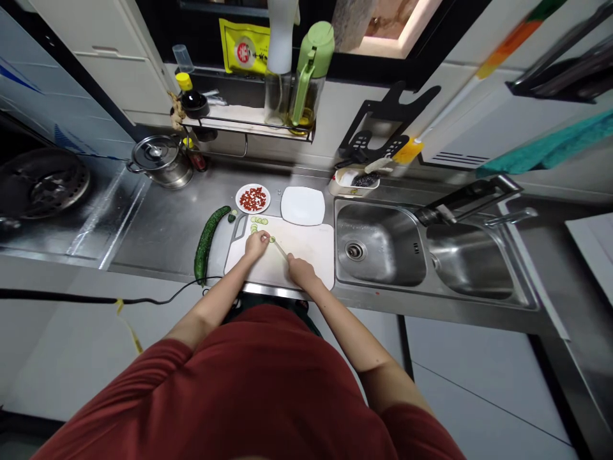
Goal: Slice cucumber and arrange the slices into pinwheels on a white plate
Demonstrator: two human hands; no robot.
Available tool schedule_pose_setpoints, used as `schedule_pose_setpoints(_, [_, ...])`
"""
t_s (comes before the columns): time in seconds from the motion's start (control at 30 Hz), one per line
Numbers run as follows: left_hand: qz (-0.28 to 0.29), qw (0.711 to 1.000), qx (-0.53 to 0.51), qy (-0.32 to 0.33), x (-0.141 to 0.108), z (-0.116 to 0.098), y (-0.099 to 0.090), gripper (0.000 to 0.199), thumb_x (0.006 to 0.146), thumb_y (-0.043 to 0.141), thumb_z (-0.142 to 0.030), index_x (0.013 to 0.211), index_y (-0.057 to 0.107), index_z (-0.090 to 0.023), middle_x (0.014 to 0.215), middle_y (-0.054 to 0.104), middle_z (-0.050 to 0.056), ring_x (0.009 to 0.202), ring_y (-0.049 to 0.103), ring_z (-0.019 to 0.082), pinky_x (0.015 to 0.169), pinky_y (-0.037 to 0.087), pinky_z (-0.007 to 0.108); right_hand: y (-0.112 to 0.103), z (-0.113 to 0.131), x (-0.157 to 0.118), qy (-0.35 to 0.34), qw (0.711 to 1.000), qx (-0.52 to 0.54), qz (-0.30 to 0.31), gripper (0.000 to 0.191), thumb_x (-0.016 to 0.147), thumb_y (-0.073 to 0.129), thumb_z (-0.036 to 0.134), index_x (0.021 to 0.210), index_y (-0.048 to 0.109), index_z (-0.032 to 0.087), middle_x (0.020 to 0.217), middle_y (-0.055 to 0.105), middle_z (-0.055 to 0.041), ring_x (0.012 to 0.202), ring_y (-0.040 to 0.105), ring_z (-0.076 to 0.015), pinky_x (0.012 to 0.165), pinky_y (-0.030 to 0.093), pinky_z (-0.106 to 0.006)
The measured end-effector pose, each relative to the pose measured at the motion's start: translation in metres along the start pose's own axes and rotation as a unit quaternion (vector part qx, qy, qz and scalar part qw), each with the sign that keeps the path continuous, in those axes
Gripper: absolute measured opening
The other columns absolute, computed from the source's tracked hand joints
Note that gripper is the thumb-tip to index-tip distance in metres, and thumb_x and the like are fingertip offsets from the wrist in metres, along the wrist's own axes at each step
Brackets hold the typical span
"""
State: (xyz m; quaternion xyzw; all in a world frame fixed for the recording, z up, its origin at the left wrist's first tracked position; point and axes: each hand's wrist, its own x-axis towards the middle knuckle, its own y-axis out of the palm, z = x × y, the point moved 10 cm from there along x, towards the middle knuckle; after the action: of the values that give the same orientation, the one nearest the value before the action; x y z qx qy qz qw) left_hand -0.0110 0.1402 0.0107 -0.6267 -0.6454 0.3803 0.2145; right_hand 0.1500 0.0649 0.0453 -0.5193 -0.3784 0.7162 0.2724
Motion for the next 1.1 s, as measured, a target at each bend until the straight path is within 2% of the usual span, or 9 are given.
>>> schedule_pose_setpoints(0.8, [-0.014,1.0,-0.007,0.007,0.0005,0.0006,-0.0003,0.017,0.078,0.055,-0.023,0.088,0.068,-0.022,0.072,0.062,0.001,0.07,0.056,0.015,0.064,0.038,0.023,0.0024,-0.0008,0.0012,0.001,1.0,0.003,0.001,0.04,0.086,0.034,0.007,0.125,0.037,0.013,0.099,0.064,-0.0154,0.091,0.063,-0.0249,0.074,0.047,-0.033])
schedule_pose_setpoints(1.1, [-0.016,1.0,0.0,0.003,0.0003,0.0001,-0.0008,0.016,0.077,0.056,-0.023,0.088,0.068,-0.022,0.075,0.062,0.001,0.071,0.056,0.015,0.063,0.038,0.023,0.0058,-0.0043,-0.0058,0.01,1.0,-0.006,0.009,0.036,0.088,0.033,0.008,0.123,0.038,0.014,0.1,0.064,-0.016,0.092,0.063,-0.0245,0.074,0.047,-0.033])
